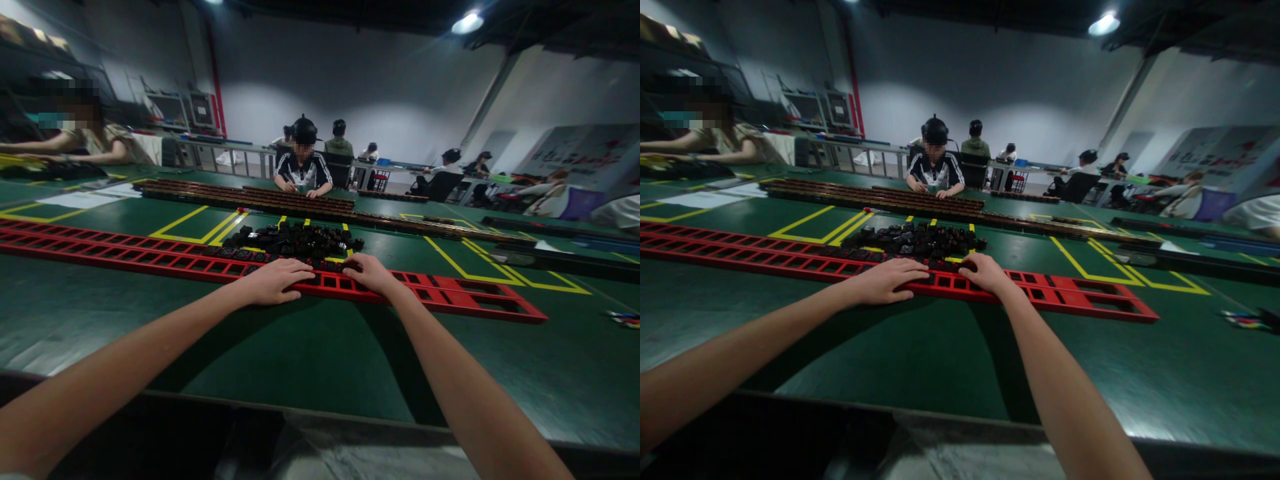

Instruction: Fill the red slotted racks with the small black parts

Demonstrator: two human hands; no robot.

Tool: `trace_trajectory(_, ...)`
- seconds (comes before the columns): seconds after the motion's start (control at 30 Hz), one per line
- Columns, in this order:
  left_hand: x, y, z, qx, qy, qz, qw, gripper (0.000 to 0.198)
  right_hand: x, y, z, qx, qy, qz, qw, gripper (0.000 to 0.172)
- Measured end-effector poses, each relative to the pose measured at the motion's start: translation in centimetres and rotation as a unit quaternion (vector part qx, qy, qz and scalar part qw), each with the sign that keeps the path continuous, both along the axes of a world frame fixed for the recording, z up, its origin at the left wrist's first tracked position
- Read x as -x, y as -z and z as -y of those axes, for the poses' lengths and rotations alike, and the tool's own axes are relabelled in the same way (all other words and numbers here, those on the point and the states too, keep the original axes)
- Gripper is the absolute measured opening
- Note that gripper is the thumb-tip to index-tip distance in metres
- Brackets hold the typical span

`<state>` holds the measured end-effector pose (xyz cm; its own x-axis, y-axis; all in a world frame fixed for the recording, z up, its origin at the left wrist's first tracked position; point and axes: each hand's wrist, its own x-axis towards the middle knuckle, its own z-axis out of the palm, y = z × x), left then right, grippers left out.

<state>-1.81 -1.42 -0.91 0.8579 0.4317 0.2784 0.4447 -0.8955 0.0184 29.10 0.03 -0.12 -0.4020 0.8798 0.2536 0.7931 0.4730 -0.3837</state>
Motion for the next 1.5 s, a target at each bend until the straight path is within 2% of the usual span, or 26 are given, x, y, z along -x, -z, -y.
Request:
trace_trajectory(0.37, 0.0, -0.1, 0.0, -0.003, -0.001, 0.002, 1.0, 0.051, 0.0, 0.1, -0.2, 0.001, 0.002, 0.008, 1.0, 0.023)
trace_trajectory(0.53, 0.1, 0.0, -0.1, 0.001, 0.003, 0.002, 1.0, 0.051, -0.1, 0.4, -0.6, -0.049, 0.073, 0.04, 0.995, 0.031)
trace_trajectory(0.73, -0.1, -0.1, 0.0, 0.0, -0.002, -0.002, 1.0, 0.051, -0.6, 0.3, -1.6, -0.068, 0.14, 0.047, 0.987, 0.036)
trace_trajectory(0.8, -0.1, -0.2, 0.1, -0.001, -0.001, -0.003, 1.0, 0.051, -0.5, 0.4, -2.5, -0.072, 0.132, 0.048, 0.987, 0.036)
trace_trajectory(0.97, -0.1, -0.2, 0.0, 0.001, 0.003, 0.001, 1.0, 0.051, 0.1, 1.1, -4.3, -0.039, 0.047, 0.047, 0.997, 0.041)
trace_trajectory(1.07, -0.1, 0.0, -0.1, 0.003, 0.006, 0.007, 1.0, 0.052, 0.0, 1.4, -4.3, -0.053, 0.062, 0.058, 0.995, 0.044)
trace_trajectory(1.23, -0.1, 0.0, -0.1, 0.005, 0.006, 0.009, 1.0, 0.051, -0.4, 1.3, -3.5, -0.094, 0.14, 0.058, 0.984, 0.038)
trace_trajectory(1.37, -0.1, -0.2, 0.1, 0.005, 0.0, 0.003, 1.0, 0.05, -0.5, 1.4, -3.6, -0.048, 0.155, 0.064, 0.985, 0.026)
trace_trajectory(1.5, -0.1, -0.2, 0.2, 0.006, -0.001, 0.008, 1.0, 0.051, -0.5, 1.5, -3.9, -0.026, 0.167, 0.037, 0.985, 0.021)
